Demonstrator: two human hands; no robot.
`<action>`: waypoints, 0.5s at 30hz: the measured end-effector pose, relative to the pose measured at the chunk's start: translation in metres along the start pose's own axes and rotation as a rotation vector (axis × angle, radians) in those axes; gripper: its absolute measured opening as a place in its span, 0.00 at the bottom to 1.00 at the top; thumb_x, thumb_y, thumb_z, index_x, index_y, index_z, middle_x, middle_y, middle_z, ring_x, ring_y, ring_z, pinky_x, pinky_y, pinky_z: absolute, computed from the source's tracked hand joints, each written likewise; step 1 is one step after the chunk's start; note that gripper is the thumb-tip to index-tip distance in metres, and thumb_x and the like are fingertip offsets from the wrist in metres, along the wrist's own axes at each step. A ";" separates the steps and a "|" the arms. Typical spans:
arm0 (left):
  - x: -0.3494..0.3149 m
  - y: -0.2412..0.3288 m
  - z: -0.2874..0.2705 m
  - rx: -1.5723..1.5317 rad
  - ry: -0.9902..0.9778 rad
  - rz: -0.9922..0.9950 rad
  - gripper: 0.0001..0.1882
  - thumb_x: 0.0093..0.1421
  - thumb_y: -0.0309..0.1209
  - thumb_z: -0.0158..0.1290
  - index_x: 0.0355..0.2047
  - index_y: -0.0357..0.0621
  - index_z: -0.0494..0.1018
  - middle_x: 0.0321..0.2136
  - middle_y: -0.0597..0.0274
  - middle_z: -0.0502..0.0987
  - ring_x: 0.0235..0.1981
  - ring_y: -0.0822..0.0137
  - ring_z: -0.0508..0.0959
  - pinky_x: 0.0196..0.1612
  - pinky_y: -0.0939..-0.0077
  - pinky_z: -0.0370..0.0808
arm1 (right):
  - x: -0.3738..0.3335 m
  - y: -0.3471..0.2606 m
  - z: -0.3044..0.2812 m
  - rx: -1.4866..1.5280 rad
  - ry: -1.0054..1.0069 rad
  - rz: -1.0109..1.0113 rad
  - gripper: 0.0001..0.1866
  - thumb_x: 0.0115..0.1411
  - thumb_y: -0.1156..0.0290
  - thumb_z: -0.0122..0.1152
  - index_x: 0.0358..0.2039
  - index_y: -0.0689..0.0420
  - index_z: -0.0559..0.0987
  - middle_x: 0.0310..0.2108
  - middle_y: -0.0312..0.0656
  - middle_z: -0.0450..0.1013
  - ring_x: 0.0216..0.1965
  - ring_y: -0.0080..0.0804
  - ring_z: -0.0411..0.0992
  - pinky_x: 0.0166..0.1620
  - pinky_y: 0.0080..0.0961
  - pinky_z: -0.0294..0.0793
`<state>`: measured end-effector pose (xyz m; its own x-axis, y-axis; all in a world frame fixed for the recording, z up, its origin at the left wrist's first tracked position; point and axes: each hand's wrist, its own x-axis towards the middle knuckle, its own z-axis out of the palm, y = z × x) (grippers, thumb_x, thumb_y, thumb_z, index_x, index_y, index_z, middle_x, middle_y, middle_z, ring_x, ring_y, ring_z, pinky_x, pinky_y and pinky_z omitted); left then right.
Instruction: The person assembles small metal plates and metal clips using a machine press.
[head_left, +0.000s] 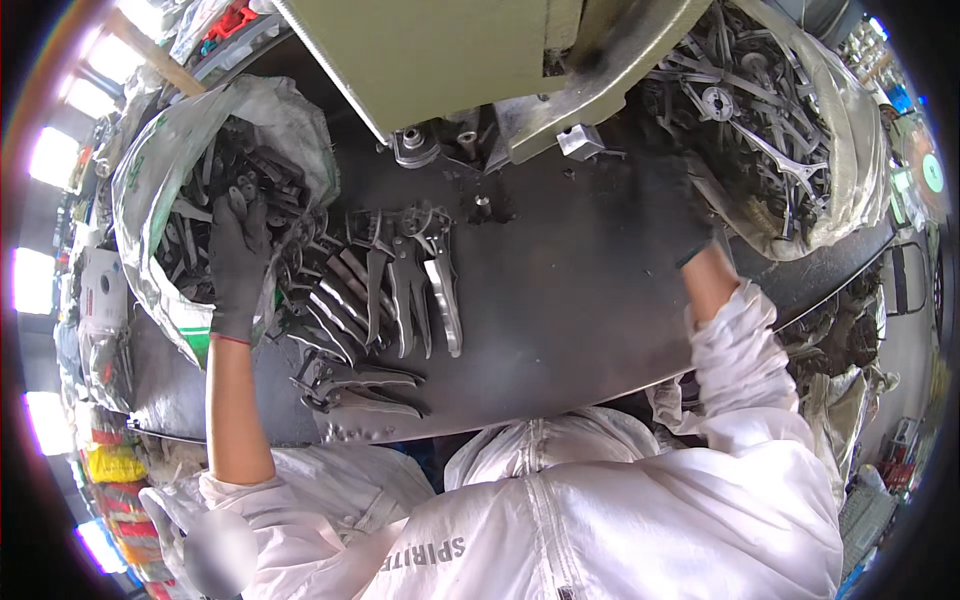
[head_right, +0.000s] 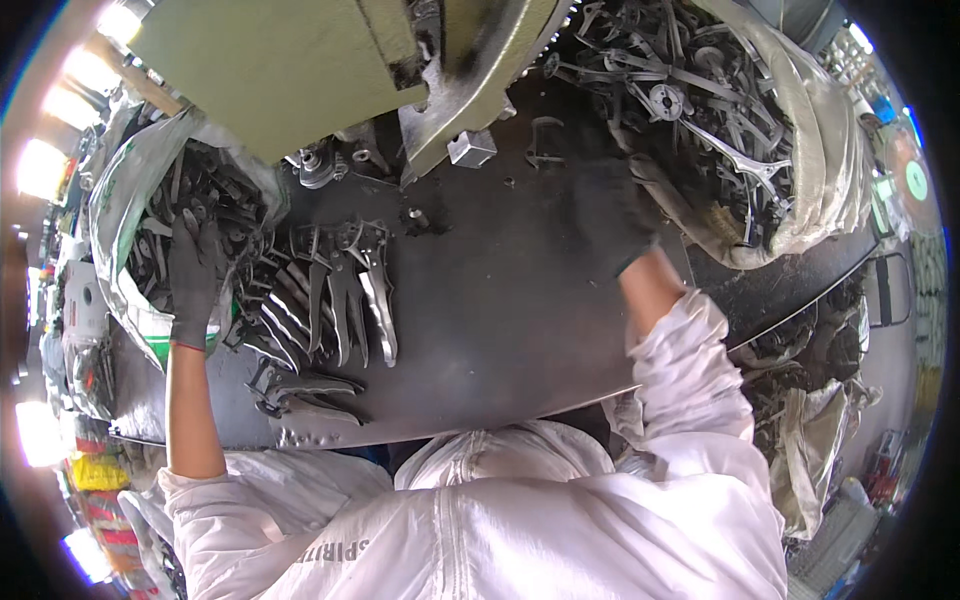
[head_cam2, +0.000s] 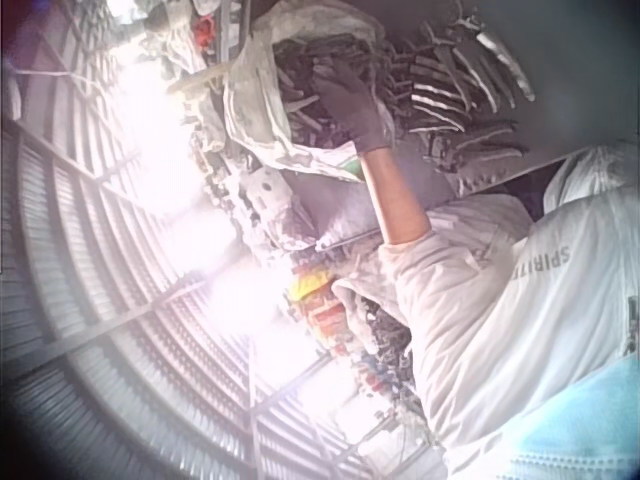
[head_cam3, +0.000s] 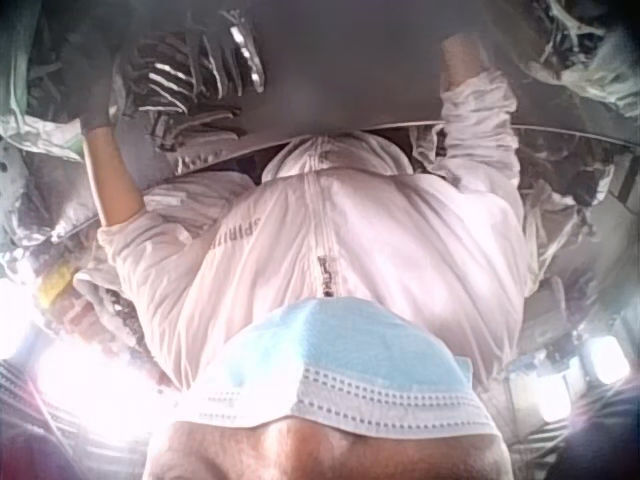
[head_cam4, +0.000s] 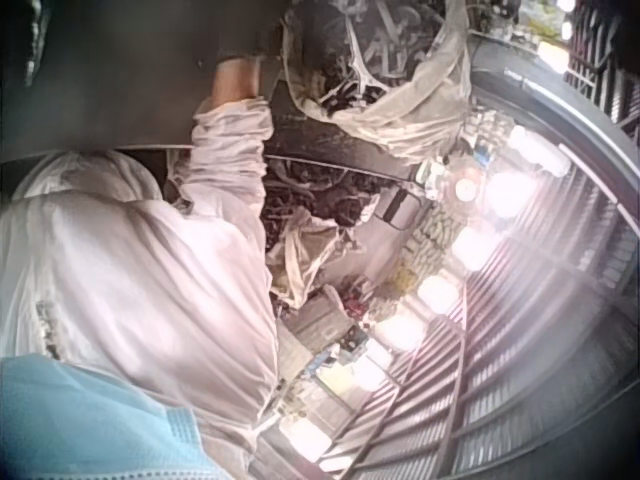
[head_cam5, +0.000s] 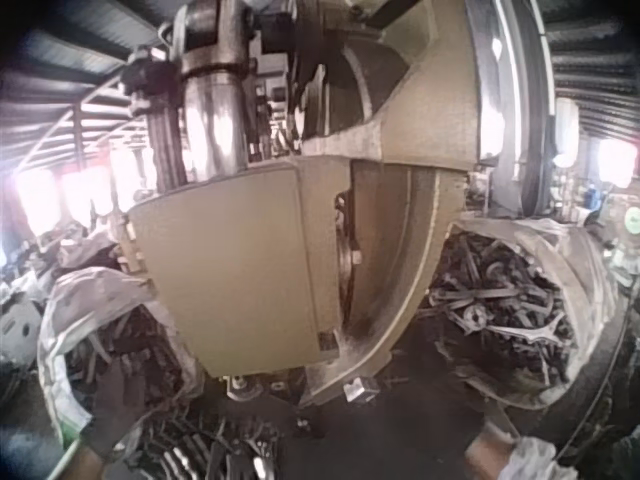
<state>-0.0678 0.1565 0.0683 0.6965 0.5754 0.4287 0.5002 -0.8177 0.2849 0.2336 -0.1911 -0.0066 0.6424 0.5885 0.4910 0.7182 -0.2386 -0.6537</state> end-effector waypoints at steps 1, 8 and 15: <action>0.002 0.025 0.001 -0.005 0.001 0.000 0.16 0.58 0.35 0.48 0.40 0.36 0.62 0.32 0.38 0.72 0.35 0.41 0.72 0.36 0.59 0.68 | 0.000 0.017 -0.006 0.345 -0.054 0.253 0.21 0.50 0.77 0.51 0.47 0.58 0.70 0.42 0.52 0.69 0.44 0.47 0.68 0.45 0.37 0.68; 0.022 0.047 0.019 0.375 -0.161 -0.169 0.20 0.58 0.42 0.46 0.42 0.38 0.63 0.33 0.38 0.73 0.36 0.41 0.73 0.39 0.56 0.70 | 0.002 0.028 0.000 -0.575 -0.043 -0.452 0.20 0.51 0.77 0.49 0.48 0.59 0.70 0.46 0.50 0.67 0.49 0.46 0.63 0.49 0.38 0.65; -0.036 0.152 0.006 -0.308 -0.655 -0.021 0.16 0.61 0.36 0.43 0.39 0.34 0.66 0.30 0.44 0.74 0.33 0.50 0.75 0.38 0.63 0.70 | -0.017 -0.044 0.006 0.444 -0.028 0.492 0.13 0.56 0.74 0.50 0.42 0.62 0.70 0.33 0.39 0.70 0.29 0.25 0.68 0.30 0.22 0.68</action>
<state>-0.0134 0.0115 0.0908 0.9021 0.4034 -0.1534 0.4161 -0.7185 0.5573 0.1893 -0.1861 0.0105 0.8557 0.5136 0.0637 0.1609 -0.1471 -0.9759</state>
